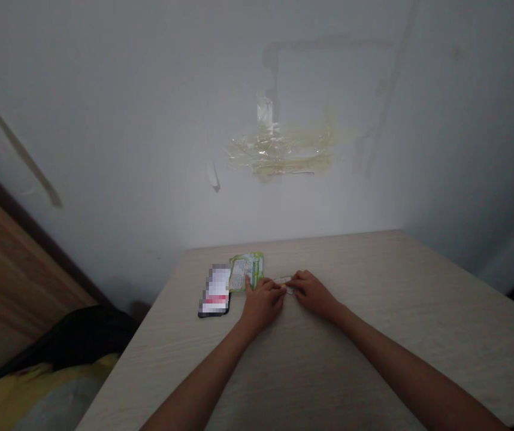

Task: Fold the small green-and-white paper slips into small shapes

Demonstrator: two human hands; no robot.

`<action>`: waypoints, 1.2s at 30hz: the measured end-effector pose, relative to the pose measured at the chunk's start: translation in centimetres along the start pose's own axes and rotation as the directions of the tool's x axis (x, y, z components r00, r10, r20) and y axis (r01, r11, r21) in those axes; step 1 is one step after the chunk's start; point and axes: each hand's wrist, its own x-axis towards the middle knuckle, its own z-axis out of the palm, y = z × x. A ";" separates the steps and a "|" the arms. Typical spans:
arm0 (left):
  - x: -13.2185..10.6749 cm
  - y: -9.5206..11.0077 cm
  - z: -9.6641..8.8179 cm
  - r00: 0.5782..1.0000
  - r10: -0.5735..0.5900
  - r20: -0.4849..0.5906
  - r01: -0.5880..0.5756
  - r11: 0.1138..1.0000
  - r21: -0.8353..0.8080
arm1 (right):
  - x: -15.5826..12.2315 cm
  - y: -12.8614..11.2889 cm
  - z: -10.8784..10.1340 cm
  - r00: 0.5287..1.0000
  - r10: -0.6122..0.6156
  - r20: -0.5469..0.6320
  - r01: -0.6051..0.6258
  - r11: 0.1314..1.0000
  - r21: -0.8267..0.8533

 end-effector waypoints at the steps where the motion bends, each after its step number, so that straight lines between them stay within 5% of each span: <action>1: 0.0 0.0 0.0 1.000 -0.001 -0.001 0.001 1.000 -0.002 | 0.0 0.0 0.0 1.000 -0.002 -0.004 0.003 1.000 0.015; 25: 0.1 -0.4 0.3 1.000 0.000 0.001 0.000 1.000 -0.020 | -0.2 1.7 0.2 0.997 0.070 -0.027 -0.065 0.983 0.175; 36: -0.1 -0.4 0.4 1.000 0.010 0.007 -0.011 0.999 0.045 | 0.0 1.1 0.1 0.999 0.032 0.006 -0.032 0.994 0.101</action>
